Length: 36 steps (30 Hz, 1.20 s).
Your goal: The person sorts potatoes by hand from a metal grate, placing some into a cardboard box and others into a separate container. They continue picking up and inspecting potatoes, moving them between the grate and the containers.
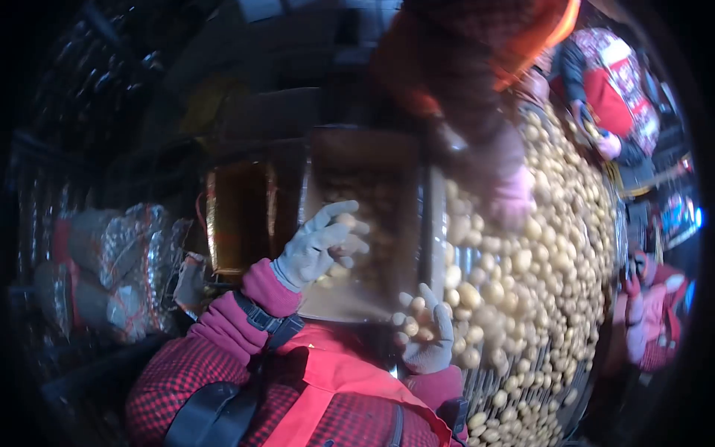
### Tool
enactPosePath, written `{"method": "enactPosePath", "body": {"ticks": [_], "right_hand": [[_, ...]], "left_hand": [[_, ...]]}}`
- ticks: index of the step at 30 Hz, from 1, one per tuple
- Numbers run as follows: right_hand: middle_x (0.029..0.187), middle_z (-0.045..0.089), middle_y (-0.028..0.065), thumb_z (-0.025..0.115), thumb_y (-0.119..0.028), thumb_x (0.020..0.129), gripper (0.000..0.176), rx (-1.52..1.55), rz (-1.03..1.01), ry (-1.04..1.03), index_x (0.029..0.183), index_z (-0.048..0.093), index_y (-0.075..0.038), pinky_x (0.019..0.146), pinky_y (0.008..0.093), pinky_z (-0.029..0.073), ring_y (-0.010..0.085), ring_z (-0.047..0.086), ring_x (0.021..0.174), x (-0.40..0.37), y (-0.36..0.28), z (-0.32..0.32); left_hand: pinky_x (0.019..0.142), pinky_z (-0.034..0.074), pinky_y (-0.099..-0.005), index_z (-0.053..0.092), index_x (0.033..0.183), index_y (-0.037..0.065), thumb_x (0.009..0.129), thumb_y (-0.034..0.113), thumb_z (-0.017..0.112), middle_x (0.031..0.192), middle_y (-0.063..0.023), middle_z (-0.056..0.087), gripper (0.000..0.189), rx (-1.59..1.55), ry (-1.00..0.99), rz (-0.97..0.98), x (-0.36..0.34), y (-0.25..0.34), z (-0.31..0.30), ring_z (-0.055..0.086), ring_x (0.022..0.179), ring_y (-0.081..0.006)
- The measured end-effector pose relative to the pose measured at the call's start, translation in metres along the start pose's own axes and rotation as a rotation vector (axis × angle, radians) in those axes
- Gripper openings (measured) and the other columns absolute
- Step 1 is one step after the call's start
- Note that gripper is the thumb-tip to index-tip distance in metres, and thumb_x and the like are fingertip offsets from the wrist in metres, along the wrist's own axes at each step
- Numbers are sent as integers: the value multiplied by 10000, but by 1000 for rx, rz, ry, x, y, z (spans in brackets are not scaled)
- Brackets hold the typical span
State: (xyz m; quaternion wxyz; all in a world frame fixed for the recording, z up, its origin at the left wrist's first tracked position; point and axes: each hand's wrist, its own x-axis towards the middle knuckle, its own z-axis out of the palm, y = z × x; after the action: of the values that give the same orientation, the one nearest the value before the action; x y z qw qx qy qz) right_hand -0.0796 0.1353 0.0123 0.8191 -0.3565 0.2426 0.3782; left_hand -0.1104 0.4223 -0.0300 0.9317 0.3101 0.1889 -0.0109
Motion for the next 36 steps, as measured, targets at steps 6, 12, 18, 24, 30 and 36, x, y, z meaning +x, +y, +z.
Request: {"method": "enactPosePath", "body": {"ticks": [6,12,18,24,30,36], "right_hand": [[1238,641,117,544,-467,1021,527,-152,130,-19,1445,545,-155,585,319,488,298,658,906,33,14,30],[1271,640,109,526,-482,1031,525,-193,226,-55,1445,543,-160,624,334,510,304,665,958,48,23,45],[1301,638,115,503,-472,1042,514,-230,260,-147,1438,551,-149,656,344,531,309,677,1002,56,39,56],[1265,636,81,513,-479,1037,490,-225,337,-161,1414,569,-169,654,330,518,288,646,975,64,51,62],[1313,629,60,468,-495,1059,476,-275,355,-186,1426,561,-205,653,328,533,252,624,989,68,59,58],[1297,645,113,560,-262,1031,462,-627,16,-425,1466,530,-107,706,267,538,200,671,1003,51,60,62]], "left_hand": [[652,570,-335,504,1439,119,984,327,641,1193,-134,692,520,54,408,196,-56,27,-71,734,941,-258],[668,542,-340,513,1442,165,983,384,649,1215,-111,681,526,-47,728,235,-98,28,-116,721,936,-245],[740,518,-354,475,1500,254,1015,437,586,1348,-68,638,530,-88,707,305,-124,34,-136,689,1047,-238],[757,514,-350,472,1502,231,1050,463,516,1357,-89,631,510,-168,761,307,-140,44,-143,668,1087,-248],[754,510,-315,485,1482,194,1065,373,519,1162,-68,674,455,-11,978,459,-196,35,-168,671,978,-208],[858,495,-344,507,1462,107,1026,238,579,1182,-109,614,461,353,1012,550,-250,4,-254,615,1040,-240]]}}
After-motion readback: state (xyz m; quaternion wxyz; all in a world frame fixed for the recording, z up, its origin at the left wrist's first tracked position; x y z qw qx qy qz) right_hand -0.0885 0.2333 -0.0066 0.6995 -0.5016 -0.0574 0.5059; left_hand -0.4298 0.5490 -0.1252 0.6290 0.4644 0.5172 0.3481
